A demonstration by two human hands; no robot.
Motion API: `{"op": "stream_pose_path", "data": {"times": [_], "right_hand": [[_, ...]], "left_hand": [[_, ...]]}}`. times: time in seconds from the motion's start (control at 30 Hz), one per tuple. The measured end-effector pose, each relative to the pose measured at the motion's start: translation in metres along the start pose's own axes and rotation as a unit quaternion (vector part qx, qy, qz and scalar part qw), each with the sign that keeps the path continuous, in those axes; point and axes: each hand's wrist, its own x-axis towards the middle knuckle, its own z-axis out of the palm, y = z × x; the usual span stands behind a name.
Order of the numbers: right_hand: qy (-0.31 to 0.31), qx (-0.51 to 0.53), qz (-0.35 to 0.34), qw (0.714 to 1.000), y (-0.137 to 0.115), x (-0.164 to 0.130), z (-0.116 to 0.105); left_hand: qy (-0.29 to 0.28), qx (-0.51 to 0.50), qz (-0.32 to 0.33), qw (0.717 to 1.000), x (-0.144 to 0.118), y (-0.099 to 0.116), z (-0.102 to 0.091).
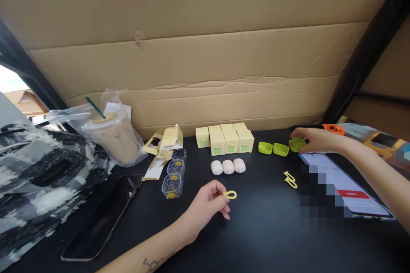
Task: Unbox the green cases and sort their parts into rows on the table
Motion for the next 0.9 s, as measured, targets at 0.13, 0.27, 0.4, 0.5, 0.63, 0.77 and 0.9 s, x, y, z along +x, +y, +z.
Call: {"op": "stream_pose_path", "data": {"times": [0.13,0.27,0.4,0.5,0.63,0.77,0.9], "right_hand": [[-0.089,0.029,-0.007,0.996,-0.005,0.004,0.017],[-0.102,0.041,-0.004,0.994,-0.011,0.005,0.025],[-0.044,0.047,-0.023,0.998,-0.031,-0.003,0.015],[-0.004,0.095,-0.108,0.99,-0.071,-0.024,0.002],[-0.001,0.185,-0.317,0.93,-0.143,-0.071,0.003],[-0.013,0.108,-0.397,0.911,-0.186,-0.102,0.023],[-0.031,0.135,-0.391,0.91,-0.191,-0.107,0.035]], "left_hand": [[0.0,0.003,0.002,1.0,0.0,0.0,0.001],[-0.002,0.006,0.001,1.0,0.0,0.0,0.002],[-0.005,0.0,0.002,1.0,-0.001,0.0,0.002],[-0.007,-0.008,0.002,1.0,-0.001,0.002,0.003],[-0.019,0.011,0.005,1.0,-0.002,0.005,0.004],[-0.052,0.063,0.003,0.997,-0.005,0.007,0.004],[-0.07,0.104,0.004,0.992,-0.006,0.006,0.005]]}}
